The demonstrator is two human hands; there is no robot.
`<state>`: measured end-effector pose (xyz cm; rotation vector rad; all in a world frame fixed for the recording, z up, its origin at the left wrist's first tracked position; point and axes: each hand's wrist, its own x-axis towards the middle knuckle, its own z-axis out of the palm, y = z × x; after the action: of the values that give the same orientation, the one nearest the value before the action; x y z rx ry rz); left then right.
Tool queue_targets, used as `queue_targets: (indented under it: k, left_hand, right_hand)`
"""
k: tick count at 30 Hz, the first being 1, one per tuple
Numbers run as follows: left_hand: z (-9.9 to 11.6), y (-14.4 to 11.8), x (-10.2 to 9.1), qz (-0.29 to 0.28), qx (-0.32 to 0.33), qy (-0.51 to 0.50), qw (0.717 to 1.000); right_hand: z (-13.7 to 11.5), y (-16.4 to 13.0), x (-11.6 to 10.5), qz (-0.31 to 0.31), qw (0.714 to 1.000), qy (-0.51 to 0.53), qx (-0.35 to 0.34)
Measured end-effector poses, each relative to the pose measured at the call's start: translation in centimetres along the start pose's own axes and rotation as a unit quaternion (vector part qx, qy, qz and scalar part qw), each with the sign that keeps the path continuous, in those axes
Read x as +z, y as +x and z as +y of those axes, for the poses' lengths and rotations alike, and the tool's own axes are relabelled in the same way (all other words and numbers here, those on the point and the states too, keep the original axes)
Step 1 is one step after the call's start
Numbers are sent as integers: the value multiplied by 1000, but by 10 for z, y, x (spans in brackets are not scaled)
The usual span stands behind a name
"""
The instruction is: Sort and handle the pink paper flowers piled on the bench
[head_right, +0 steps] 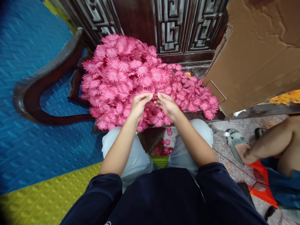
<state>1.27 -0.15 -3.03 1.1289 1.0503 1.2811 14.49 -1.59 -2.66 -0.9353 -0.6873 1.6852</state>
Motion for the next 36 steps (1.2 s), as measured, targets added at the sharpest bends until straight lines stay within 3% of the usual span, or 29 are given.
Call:
queue_targets:
  k: [4, 8, 11, 15, 19, 25, 28, 30, 31, 33, 36]
  left_hand:
    - [1, 0, 1, 26, 29, 67, 997]
    - [-1, -4, 3, 31, 133, 208, 968]
    - [-8, -6, 5, 31, 187, 272, 944]
    - [-15, -2, 5, 47, 202, 251, 946]
    - [-10, 5, -4, 106, 198, 177, 958]
    - [-3, 10, -11, 181, 216, 183, 942]
    - [1, 17, -22, 274, 199, 184, 922]
    - [9, 23, -36, 363, 191, 183, 893]
    - [13, 25, -43, 381, 195, 188, 884]
    - [21, 26, -55, 377, 201, 236, 873]
    - [23, 19, -53, 301, 167, 407, 846]
  right_hand:
    - [3, 0, 4, 29, 993, -83, -81]
    - [8, 3, 6, 64, 973, -146, -168]
    - [10, 6, 4, 89, 973, -142, -160]
    - [8, 8, -1, 104, 977, -120, -144]
    - [2, 8, -5, 133, 985, -76, -82]
    - [4, 6, 2, 117, 991, -49, -43]
    - [2, 7, -4, 139, 989, -26, -42]
    - [-4, 9, -14, 173, 983, -14, -55]
    - [-8, 10, -19, 188, 980, -13, -68]
    - [-15, 10, -25, 198, 976, -14, -95]
    - [-17, 9, -23, 182, 981, 6, -74]
